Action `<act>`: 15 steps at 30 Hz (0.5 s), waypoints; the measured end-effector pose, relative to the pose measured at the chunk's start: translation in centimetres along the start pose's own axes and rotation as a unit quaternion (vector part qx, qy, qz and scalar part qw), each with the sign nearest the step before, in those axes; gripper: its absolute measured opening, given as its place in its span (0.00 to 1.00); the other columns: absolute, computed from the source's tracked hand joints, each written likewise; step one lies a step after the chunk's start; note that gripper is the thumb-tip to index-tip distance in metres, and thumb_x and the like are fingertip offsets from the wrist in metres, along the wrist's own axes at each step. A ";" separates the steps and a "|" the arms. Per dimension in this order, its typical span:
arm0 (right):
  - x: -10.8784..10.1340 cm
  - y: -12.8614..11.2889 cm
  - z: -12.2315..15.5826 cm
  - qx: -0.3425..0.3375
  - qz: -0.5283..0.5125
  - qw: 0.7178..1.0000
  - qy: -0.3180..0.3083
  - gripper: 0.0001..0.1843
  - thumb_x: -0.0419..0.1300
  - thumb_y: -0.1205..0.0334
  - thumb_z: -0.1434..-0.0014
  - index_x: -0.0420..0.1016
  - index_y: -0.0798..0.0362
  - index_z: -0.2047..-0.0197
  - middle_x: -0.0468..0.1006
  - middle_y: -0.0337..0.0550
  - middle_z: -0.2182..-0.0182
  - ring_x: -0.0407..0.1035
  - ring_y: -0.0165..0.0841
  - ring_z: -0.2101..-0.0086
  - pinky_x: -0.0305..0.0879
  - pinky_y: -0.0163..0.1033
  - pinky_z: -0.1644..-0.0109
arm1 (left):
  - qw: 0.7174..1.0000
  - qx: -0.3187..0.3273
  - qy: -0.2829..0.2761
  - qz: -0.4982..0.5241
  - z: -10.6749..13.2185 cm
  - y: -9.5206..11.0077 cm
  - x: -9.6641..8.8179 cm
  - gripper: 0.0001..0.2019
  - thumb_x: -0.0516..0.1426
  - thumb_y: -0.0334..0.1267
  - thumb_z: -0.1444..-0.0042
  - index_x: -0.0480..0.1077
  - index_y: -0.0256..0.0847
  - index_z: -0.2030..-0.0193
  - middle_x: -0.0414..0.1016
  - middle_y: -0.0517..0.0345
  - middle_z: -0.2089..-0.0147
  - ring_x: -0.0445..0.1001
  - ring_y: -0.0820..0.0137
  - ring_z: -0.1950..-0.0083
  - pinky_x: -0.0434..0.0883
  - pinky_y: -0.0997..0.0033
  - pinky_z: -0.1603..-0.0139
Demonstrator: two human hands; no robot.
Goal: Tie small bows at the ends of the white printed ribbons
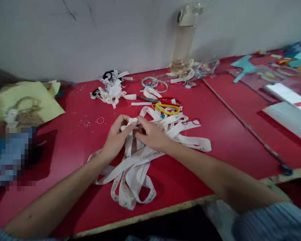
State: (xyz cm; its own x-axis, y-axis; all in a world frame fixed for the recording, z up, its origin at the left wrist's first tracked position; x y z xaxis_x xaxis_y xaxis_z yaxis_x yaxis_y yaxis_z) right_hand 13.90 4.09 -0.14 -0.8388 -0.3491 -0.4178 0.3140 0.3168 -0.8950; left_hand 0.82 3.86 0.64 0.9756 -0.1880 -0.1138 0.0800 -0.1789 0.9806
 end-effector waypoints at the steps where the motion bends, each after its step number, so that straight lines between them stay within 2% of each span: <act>1: 0.0 0.0 -0.1 -0.002 -0.002 1.000 -0.001 0.04 0.52 0.66 0.41 0.59 0.51 0.62 0.63 0.32 0.75 0.58 0.28 0.74 0.53 0.35 0.70 | 1.000 0.002 0.001 0.000 0.0 0.0 0.0 0.07 0.55 0.41 0.39 0.62 0.41 0.63 0.64 0.63 0.67 0.64 0.74 0.65 0.62 0.75 0.62; 15: 0.0 -0.6 0.0 0.012 0.007 1.000 0.003 0.06 0.52 0.67 0.42 0.59 0.50 0.61 0.64 0.31 0.77 0.57 0.26 0.77 0.52 0.33 0.74 | 1.000 -0.001 0.002 0.001 0.0 0.1 0.1 0.07 0.55 0.40 0.40 0.62 0.41 0.64 0.62 0.63 0.67 0.62 0.74 0.66 0.62 0.75 0.64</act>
State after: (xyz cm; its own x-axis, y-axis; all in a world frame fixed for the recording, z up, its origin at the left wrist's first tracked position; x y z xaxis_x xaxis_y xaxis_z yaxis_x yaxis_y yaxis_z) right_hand 13.76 3.95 0.39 -0.8364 -0.3399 -0.4300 0.3368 0.3001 -0.8925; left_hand 0.92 3.82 0.71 0.9766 -0.1843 -0.1112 0.0782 -0.1775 0.9810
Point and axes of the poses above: each hand's wrist, its own z-axis away from the middle knuckle, its own x-axis out of the palm, y = z × x, the point moved 4 cm from there along -z, towards the middle knuckle
